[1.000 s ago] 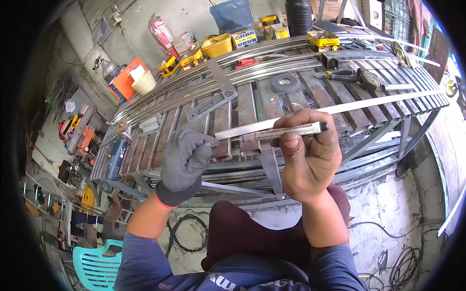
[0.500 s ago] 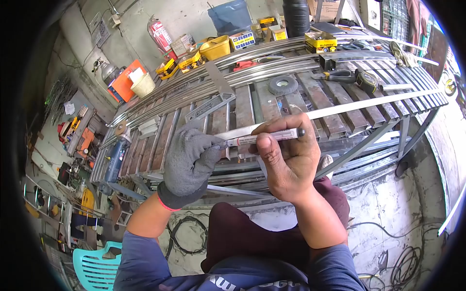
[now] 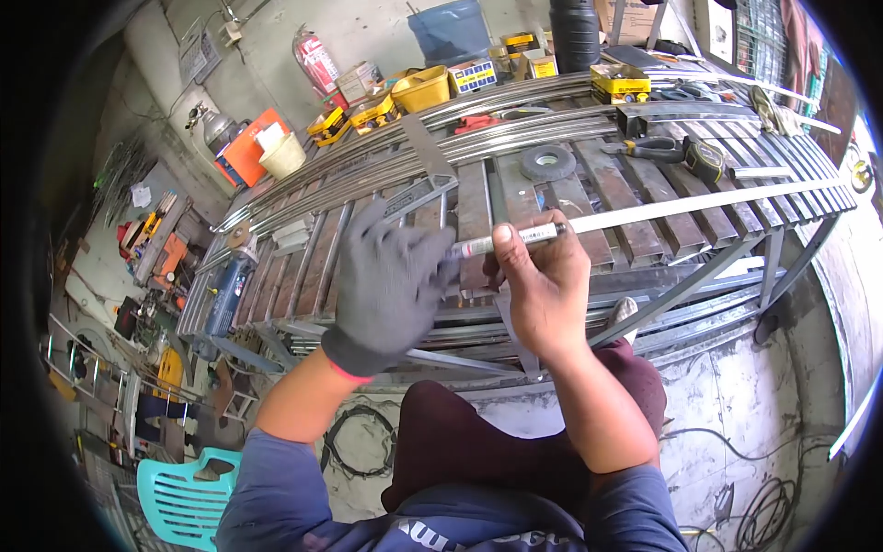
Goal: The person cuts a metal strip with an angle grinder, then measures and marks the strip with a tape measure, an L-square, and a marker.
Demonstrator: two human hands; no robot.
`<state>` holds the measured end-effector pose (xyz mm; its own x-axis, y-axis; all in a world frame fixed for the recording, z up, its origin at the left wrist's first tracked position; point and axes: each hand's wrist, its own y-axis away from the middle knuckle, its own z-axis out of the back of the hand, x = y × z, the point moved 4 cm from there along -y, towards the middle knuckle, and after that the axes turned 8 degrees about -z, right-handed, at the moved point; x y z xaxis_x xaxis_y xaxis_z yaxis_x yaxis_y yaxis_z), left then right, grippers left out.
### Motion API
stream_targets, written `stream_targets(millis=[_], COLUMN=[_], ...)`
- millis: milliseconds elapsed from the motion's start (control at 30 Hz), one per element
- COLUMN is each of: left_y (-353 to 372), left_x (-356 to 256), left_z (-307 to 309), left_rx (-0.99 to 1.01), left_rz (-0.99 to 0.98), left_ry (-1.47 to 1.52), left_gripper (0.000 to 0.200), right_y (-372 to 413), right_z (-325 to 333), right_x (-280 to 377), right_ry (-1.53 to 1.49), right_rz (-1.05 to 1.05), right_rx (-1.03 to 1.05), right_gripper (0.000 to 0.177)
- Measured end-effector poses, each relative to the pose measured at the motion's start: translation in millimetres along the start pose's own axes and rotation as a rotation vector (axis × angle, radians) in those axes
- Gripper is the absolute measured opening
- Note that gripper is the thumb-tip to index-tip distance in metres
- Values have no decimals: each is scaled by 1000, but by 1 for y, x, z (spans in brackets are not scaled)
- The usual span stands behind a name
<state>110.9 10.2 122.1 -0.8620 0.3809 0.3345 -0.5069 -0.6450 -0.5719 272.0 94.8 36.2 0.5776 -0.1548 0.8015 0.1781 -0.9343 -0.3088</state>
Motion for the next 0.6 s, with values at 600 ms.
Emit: stream_targets(millis=[600], left_y=[-3], left_x=[132], left_z=[-86], left_rx=[279], left_rz=[265], left_ry=[49], left_gripper=[36], right_y=[-16], right_z=[32], right_x=[35], right_ry=[381], right_rz=[247], right_rx=[-244], right_gripper=[50])
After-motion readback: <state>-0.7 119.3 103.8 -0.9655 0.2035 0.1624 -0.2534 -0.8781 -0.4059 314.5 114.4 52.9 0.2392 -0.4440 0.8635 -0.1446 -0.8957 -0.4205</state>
